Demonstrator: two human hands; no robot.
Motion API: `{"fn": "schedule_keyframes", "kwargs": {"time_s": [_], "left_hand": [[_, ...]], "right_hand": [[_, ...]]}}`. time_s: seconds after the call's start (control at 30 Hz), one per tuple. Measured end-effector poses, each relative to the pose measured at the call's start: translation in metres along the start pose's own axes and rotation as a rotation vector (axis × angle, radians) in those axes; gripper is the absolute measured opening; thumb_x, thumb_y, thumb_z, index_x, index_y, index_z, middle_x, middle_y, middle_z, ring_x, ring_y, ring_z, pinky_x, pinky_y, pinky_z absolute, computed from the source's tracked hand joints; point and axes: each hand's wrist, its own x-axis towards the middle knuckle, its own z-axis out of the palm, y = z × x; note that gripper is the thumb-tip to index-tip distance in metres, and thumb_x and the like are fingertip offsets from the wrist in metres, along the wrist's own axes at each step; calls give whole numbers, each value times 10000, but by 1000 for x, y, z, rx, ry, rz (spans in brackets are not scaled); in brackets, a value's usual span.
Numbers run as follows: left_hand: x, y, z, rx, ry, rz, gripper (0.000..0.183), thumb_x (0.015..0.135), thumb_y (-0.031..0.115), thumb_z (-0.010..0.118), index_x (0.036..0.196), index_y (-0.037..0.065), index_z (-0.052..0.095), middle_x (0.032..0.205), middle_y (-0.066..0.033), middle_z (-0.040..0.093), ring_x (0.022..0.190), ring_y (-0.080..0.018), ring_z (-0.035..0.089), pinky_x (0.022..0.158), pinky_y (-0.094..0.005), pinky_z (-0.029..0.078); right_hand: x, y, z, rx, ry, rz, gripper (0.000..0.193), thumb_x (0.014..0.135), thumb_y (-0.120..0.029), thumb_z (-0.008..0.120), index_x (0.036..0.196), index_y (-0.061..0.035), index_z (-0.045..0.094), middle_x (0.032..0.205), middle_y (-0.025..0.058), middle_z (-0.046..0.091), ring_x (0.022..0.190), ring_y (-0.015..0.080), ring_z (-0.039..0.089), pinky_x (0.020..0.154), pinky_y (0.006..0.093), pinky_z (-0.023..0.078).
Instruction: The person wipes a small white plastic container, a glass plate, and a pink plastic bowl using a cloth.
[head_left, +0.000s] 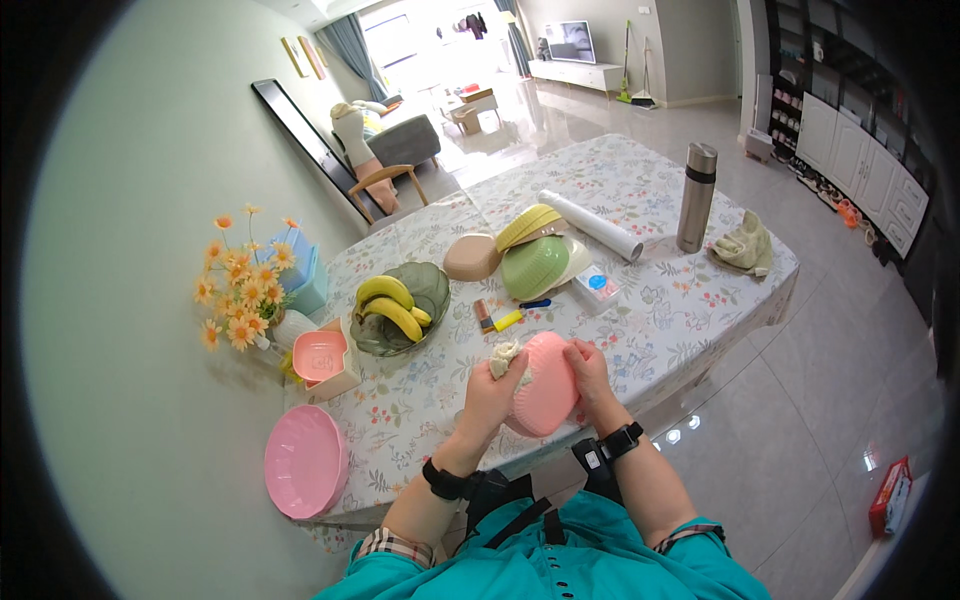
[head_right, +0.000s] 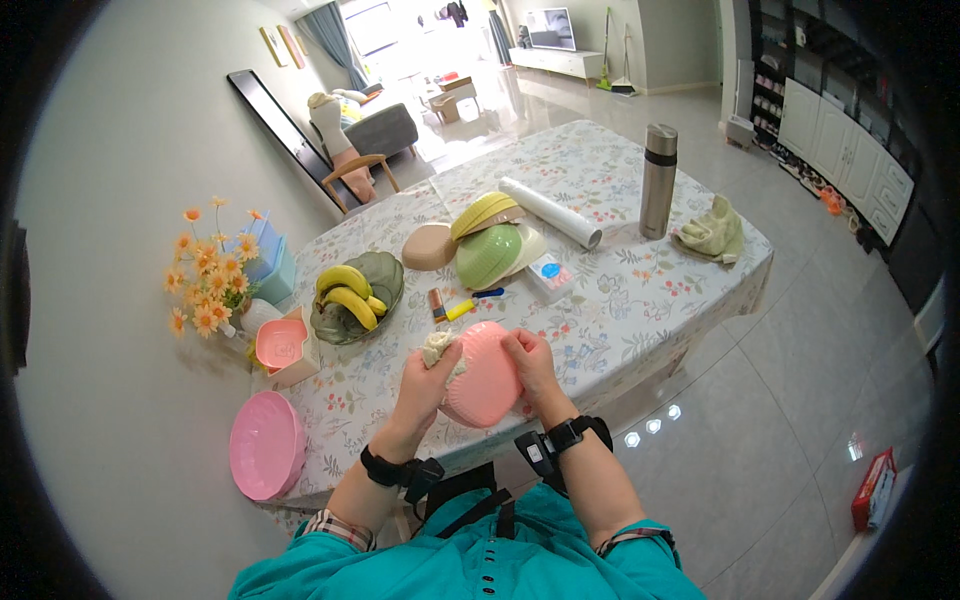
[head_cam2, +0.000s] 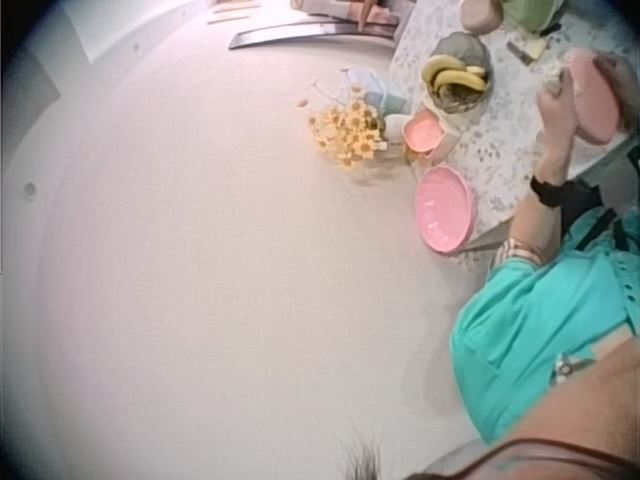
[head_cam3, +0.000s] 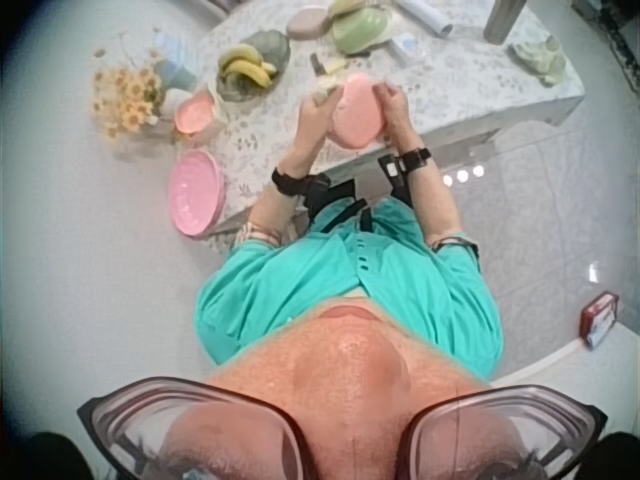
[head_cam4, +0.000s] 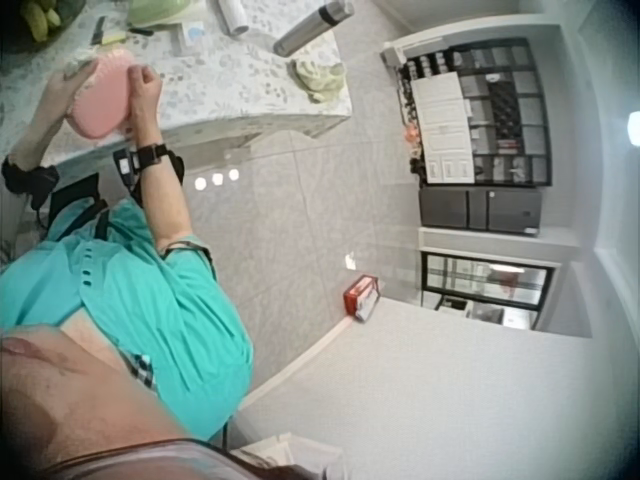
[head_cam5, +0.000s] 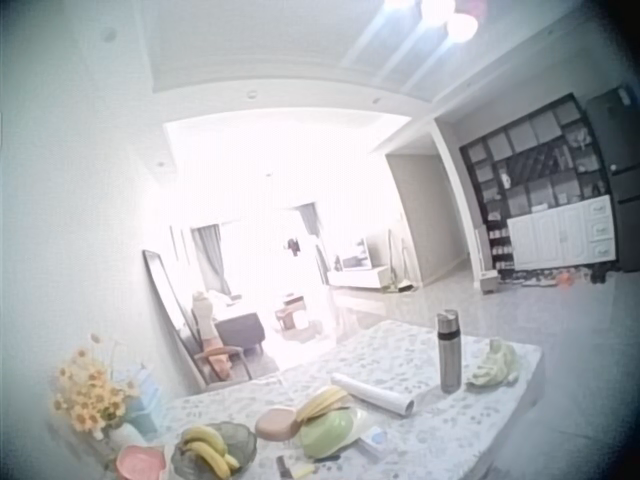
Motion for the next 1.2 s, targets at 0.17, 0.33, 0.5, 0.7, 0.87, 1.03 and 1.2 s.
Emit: {"fn": "schedule_keyframes", "kwargs": {"time_s": [0.17,0.33,0.5,0.7,0.87,1.03,1.2], "left_hand": [[-14,-14,10,-181,144,44,241,966,235,652,1040,6,665,937,-7,665,818,-68,593,701,-233,479],[-38,-23,37,-166,259,118,231,973,240,646,1046,21,659,935,-5,661,828,-73,599,711,-233,490],[-47,-50,56,25,137,387,214,953,175,672,1059,-6,629,924,-14,652,851,-66,590,723,-233,490],[-43,-24,35,118,68,398,205,955,164,662,1022,-28,636,900,-9,654,829,-60,579,699,-249,488],[-15,6,5,51,-55,71,211,961,213,656,983,4,668,897,14,654,806,-50,579,697,-240,472],[-4,8,1,-41,-53,15,241,971,242,643,991,4,669,913,4,651,810,-61,581,699,-237,466],[-27,-7,37,-35,227,189,255,987,250,620,1024,0,654,903,3,648,834,-63,574,709,-235,470]], "right_hand": [[-1,0,2,65,50,17,270,960,-289,641,934,-20,660,823,-2,630,714,62,545,645,220,465],[-5,-18,19,378,210,74,480,980,-461,568,1110,-2,618,1005,76,671,873,159,651,751,313,552],[3,-5,-2,543,140,60,544,991,-518,503,1203,-22,575,1111,95,664,968,202,661,825,350,558],[-1,-13,10,425,63,110,534,1001,-484,503,1225,-3,566,1146,99,653,1032,190,636,877,346,536],[0,-8,8,253,-51,30,459,994,-387,563,1195,26,581,1108,81,653,990,150,624,848,309,527],[0,-4,4,89,44,25,366,966,-317,625,1133,9,613,974,42,650,834,104,606,743,238,507],[3,5,-3,232,116,30,377,978,-351,601,1130,-7,622,982,55,661,834,110,618,741,248,518]]}}
